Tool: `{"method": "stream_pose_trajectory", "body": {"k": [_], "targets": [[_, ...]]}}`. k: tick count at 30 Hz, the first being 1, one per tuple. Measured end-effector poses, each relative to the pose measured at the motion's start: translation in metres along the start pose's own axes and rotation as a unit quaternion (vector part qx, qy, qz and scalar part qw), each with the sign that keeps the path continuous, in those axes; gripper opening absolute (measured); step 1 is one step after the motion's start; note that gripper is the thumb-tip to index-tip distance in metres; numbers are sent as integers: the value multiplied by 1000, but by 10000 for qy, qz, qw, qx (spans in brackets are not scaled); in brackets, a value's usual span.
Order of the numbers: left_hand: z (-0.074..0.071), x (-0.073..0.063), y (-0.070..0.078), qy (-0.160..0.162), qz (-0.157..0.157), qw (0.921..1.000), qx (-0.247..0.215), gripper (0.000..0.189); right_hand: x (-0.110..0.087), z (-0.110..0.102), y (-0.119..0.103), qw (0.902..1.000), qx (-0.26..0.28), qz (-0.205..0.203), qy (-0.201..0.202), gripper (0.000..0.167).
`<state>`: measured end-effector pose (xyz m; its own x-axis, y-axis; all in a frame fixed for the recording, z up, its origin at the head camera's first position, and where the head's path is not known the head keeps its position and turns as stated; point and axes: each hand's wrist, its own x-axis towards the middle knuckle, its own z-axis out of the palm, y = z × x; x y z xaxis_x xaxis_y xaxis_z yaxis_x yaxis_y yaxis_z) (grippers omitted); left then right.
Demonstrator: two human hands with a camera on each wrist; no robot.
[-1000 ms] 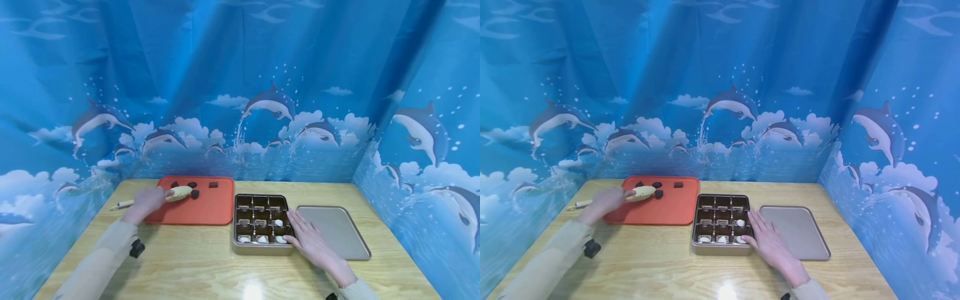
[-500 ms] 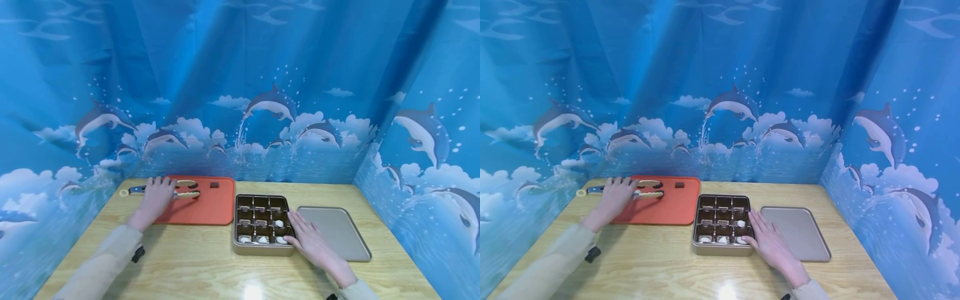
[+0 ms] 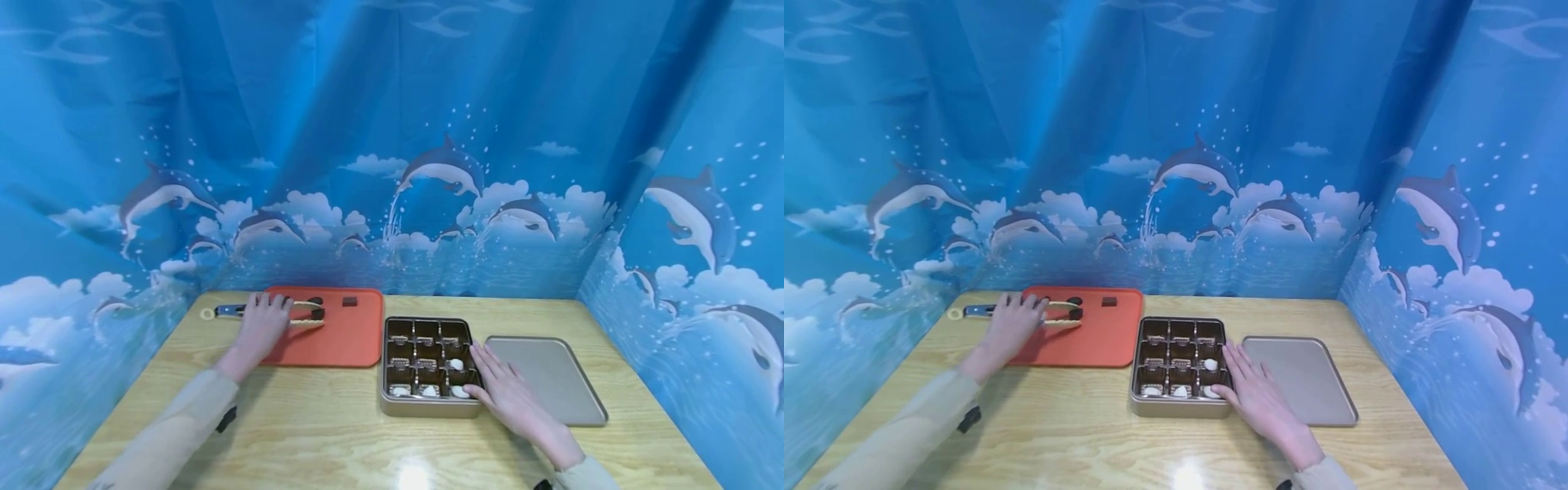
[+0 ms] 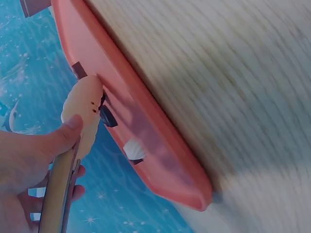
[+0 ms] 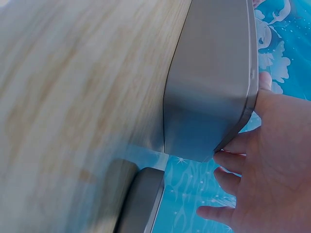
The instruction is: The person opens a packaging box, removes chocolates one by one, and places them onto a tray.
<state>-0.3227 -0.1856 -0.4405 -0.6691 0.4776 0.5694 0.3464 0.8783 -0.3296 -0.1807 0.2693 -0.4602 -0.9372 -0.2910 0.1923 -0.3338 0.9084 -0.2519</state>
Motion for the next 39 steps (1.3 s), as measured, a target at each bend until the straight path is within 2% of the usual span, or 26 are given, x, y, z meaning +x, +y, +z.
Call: {"method": "stream_pose_trajectory", "body": {"k": [3,6,9,11,17,20,23,28,39], "targets": [[1,0,-1,-470,-253,9984,-179,36,0,0,0,10000,21,-5,22,74],[1,0,-3,-937,-598,9930,-409,29,0,0,0,10000,38,2,-1,75],[1,0,-6,-988,-835,9897,-609,28,0,-1,0,10000,55,2,-9,75],[-1,-1,-9,-1181,-987,9852,-751,33,0,-1,0,10000,36,15,-17,75],[-7,1,-19,-1991,-1178,9672,-1048,47,0,-2,0,10000,-7,-3,38,75],[-11,3,-21,-2242,-1173,9611,-1106,49,0,-1,0,10000,-4,-22,24,74],[-15,3,-21,-2317,-1085,9617,-987,50,0,-1,0,10000,-17,-27,8,74],[-16,4,-22,-2198,-963,9685,-673,48,0,-1,0,10000,-35,-5,26,75],[-14,3,-26,-2329,-989,9654,-635,47,-1,-1,0,10000,-12,23,-9,74]]}}
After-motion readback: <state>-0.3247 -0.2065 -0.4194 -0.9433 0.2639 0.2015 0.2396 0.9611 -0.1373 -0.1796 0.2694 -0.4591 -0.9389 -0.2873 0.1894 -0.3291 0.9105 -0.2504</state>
